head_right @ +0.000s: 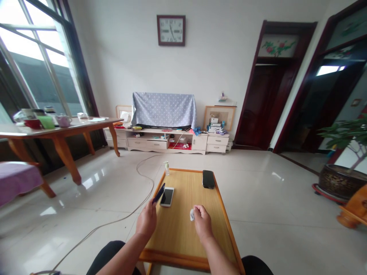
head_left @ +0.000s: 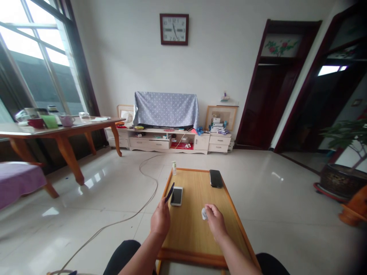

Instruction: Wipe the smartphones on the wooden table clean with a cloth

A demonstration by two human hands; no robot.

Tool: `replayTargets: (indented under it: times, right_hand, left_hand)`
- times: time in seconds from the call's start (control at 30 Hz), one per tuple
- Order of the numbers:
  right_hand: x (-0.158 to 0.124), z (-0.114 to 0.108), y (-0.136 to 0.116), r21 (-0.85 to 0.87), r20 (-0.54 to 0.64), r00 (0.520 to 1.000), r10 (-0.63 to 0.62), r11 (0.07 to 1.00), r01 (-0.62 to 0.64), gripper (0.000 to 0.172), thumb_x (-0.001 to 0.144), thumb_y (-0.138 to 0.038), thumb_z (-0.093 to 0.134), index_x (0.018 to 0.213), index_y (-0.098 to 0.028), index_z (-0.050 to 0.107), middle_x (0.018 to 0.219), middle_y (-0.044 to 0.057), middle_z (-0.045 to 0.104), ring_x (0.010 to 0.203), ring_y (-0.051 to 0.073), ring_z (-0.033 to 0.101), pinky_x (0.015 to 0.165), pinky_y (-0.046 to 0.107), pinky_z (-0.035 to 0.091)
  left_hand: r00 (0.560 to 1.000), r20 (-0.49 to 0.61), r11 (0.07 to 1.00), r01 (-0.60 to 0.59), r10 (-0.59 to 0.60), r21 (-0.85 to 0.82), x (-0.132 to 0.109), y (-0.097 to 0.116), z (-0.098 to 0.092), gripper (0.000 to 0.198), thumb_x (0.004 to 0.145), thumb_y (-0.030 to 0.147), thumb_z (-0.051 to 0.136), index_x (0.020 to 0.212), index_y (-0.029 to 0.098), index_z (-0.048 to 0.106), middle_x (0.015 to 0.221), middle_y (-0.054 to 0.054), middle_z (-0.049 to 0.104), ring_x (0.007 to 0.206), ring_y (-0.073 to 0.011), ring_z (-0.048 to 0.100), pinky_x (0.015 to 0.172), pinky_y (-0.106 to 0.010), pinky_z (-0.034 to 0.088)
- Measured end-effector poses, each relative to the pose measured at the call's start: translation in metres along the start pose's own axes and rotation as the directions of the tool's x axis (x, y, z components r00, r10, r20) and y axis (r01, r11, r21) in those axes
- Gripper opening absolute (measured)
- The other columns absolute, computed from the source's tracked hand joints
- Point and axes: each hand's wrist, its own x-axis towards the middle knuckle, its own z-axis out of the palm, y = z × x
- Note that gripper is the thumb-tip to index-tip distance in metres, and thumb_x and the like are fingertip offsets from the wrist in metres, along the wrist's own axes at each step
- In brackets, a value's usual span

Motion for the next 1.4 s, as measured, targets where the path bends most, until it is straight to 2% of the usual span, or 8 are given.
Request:
replayTargets:
  times: [0.23,0.43,0.63,0.73,0.83,1.03,1.27,1.4]
  right_hand:
    - [-0.004,-0.003,-0.003,0.036,-0.018,0.999,0.042,0.999,-0.041,0.051,0.070,-0.065,0.070,0.093,-0.019,0.070,0.083,0.004,0.072,0.075,0.020,0.062,0.056,0.025,0.045]
    - [-0.009,-0.016,-0.003,0.130,-0.092,0.991,0.100,0.988,-0.088,0.049,0.077,-0.059,0.060,0.104,-0.019,0.068,0.102,0.008,0.073,0.087,0.023,0.068,0.062,0.028,0.053]
    - [-0.022,-0.039,-0.003,0.083,-0.172,0.984,0.055,0.996,-0.041,0.047,0.071,-0.051,0.064,0.106,-0.020,0.069,0.114,0.009,0.072,0.102,0.026,0.068,0.073,0.030,0.054]
    - [-0.026,-0.049,-0.004,-0.031,-0.212,0.977,-0.009,1.000,0.003,0.044,0.075,-0.050,0.062,0.107,-0.021,0.069,0.110,0.008,0.073,0.101,0.026,0.067,0.075,0.030,0.052]
    - [-0.026,-0.053,-0.005,-0.170,-0.199,0.976,-0.085,0.984,0.051,0.034,0.077,-0.045,0.060,0.103,-0.025,0.070,0.099,0.005,0.074,0.093,0.025,0.067,0.077,0.032,0.049]
    - [-0.025,-0.037,-0.010,-0.350,-0.045,0.983,-0.177,0.924,0.151,0.013,0.073,-0.033,0.066,0.082,-0.027,0.073,0.090,0.004,0.072,0.088,0.024,0.065,0.082,0.033,0.047]
    - [-0.017,-0.025,-0.014,-0.423,0.019,0.988,-0.156,0.894,0.150,0.034,0.064,-0.016,0.068,0.096,-0.027,0.074,0.098,0.003,0.073,0.092,0.023,0.066,0.083,0.031,0.046]
    - [-0.018,-0.031,-0.017,-0.472,0.019,0.986,-0.166,0.868,0.155,0.028,0.068,-0.017,0.067,0.093,-0.025,0.073,0.091,0.003,0.073,0.085,0.021,0.066,0.076,0.030,0.046]
  left_hand:
    - [0.981,-0.140,0.948,-0.171,0.137,-0.270,-0.035,0.016,-0.004,0.044,0.102,0.042,0.032,0.134,0.020,0.051,0.126,-0.011,0.068,0.118,-0.0232,0.063,0.100,-0.039,0.050]
    - [0.937,-0.006,0.916,-0.342,0.348,-0.210,-0.056,0.021,0.014,0.041,0.102,0.035,0.034,0.138,0.025,0.051,0.131,-0.008,0.066,0.122,-0.0213,0.062,0.102,-0.036,0.052]
    - [0.793,0.093,0.798,-0.599,0.603,-0.063,-0.067,0.020,0.034,0.043,0.099,0.019,0.037,0.137,0.028,0.053,0.143,-0.005,0.058,0.131,-0.0176,0.055,0.110,-0.035,0.049]
    - [0.696,0.159,0.708,-0.706,0.700,-0.028,-0.073,0.022,0.033,0.044,0.096,0.016,0.039,0.136,0.026,0.056,0.144,-0.006,0.057,0.136,-0.0194,0.051,0.115,-0.040,0.045]
    - [0.655,0.238,0.680,-0.732,0.717,-0.037,-0.079,0.025,0.028,0.041,0.093,0.019,0.045,0.131,0.023,0.061,0.144,-0.008,0.057,0.137,-0.0222,0.050,0.117,-0.043,0.042]
    - [0.642,0.365,0.711,-0.698,0.674,-0.085,-0.082,0.025,0.023,0.052,0.077,0.015,0.056,0.127,0.023,0.064,0.142,-0.007,0.058,0.136,-0.0238,0.050,0.116,-0.042,0.042]
    - [0.655,0.361,0.731,-0.671,0.663,-0.126,-0.080,0.021,0.025,0.050,0.076,0.021,0.059,0.125,0.024,0.066,0.140,-0.007,0.060,0.134,-0.0254,0.052,0.114,-0.043,0.043]
    - [0.666,0.335,0.730,-0.674,0.667,-0.115,-0.082,0.023,0.022,0.049,0.076,0.025,0.062,0.125,0.021,0.066,0.138,-0.010,0.061,0.133,-0.0272,0.052,0.114,-0.044,0.041]
